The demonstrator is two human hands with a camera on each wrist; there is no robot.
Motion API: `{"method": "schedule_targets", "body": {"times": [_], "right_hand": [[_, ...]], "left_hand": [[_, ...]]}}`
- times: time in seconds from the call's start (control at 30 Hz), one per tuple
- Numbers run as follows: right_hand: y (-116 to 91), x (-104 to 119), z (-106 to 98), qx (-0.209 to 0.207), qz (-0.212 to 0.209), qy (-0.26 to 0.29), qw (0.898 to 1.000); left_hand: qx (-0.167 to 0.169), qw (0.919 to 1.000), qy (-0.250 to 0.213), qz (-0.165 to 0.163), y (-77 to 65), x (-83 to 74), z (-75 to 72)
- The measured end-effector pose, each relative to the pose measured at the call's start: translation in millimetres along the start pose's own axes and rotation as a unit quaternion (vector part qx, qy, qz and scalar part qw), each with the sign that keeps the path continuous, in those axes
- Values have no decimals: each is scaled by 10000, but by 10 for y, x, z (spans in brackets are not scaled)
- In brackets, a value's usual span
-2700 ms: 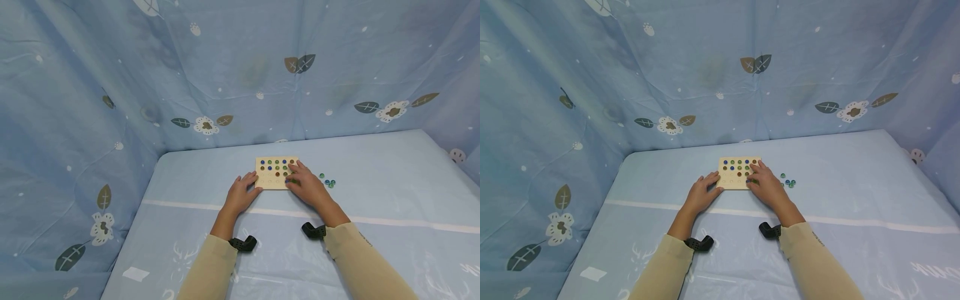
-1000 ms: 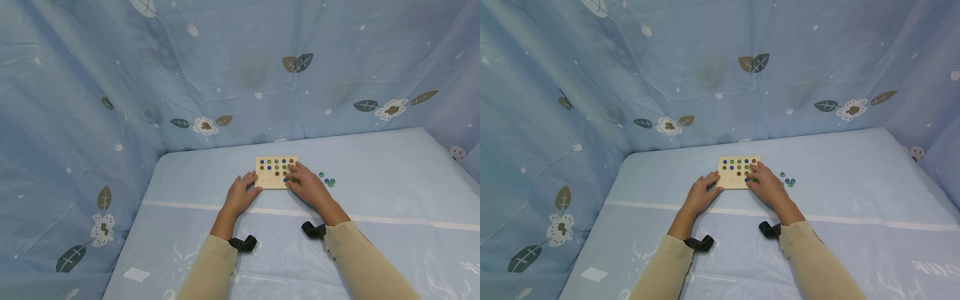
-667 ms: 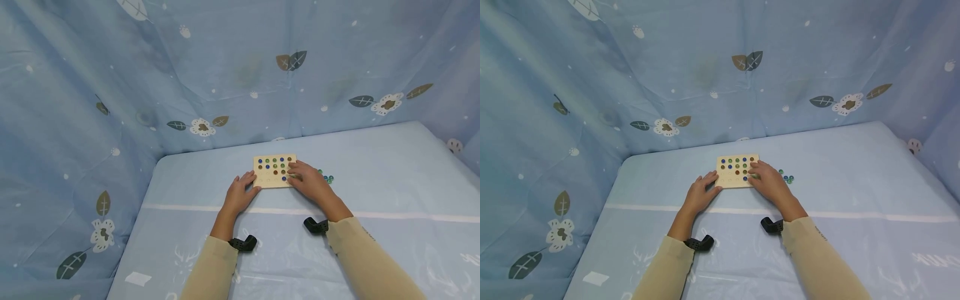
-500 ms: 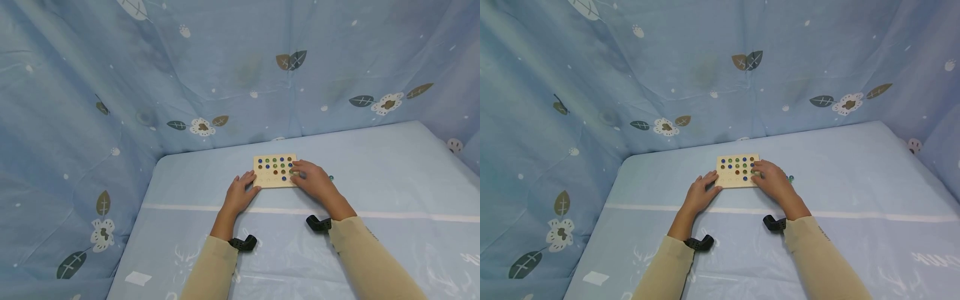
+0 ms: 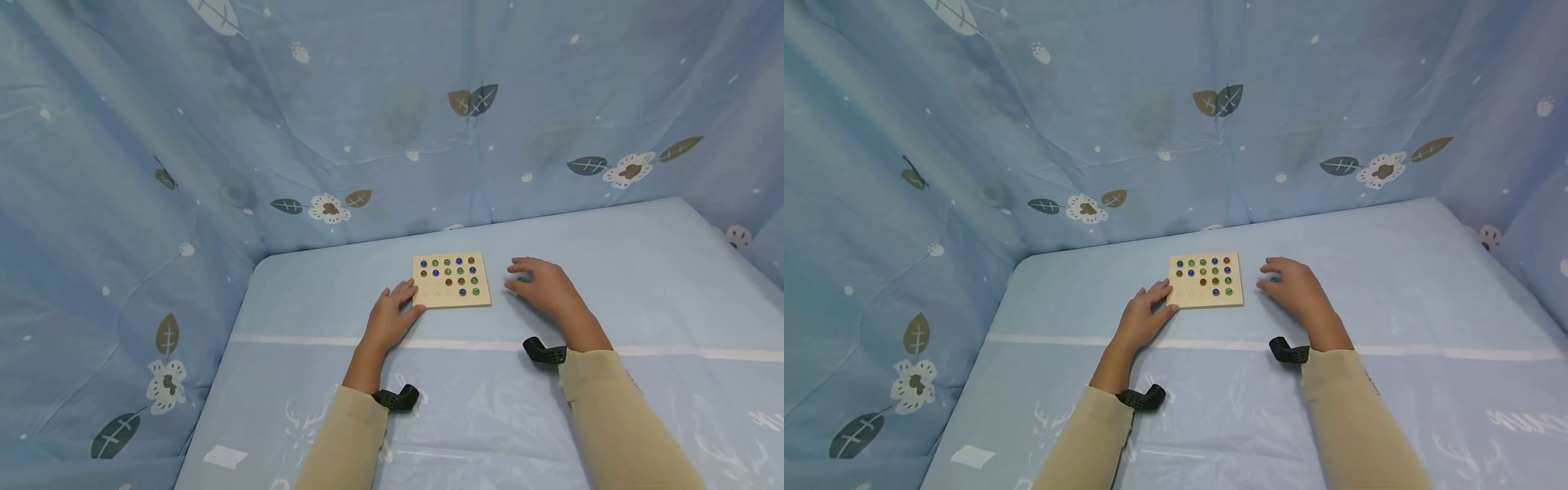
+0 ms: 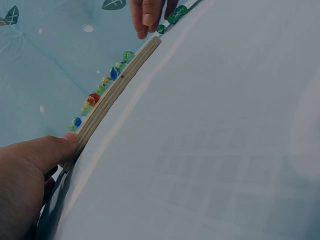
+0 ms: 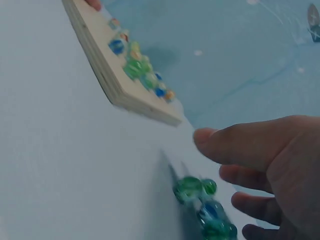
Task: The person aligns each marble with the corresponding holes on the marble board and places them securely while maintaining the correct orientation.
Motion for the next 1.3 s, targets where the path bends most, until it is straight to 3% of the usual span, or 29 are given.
{"method": "schedule_targets", "body": {"times": [0.23, 0.67, 1.03, 1.3], "right_hand": [[-16, -120, -40, 448, 268, -104, 9986], [-16, -160, -28, 389, 232, -32, 9990], [-59, -189, -72, -279, 73, -145, 9995], [-61, -223, -73, -478, 312, -117, 9983]], "left_hand": [[15, 10000, 12, -32, -9, 12, 7], [27, 10000, 4, -92, -14, 9, 7], [13, 10000, -41, -49, -17, 0, 3], [-23, 10000, -61, 34, -9, -2, -6]]}}
Point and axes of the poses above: each hand's wrist, its own y-axis towards the middle knuckle, its own z-axis out of the palm, x = y × z, the point moved 2 cm from there along y, towards the middle knuckle, and after that the axes turned 12 degrees about -z, right-handed, at the moved point
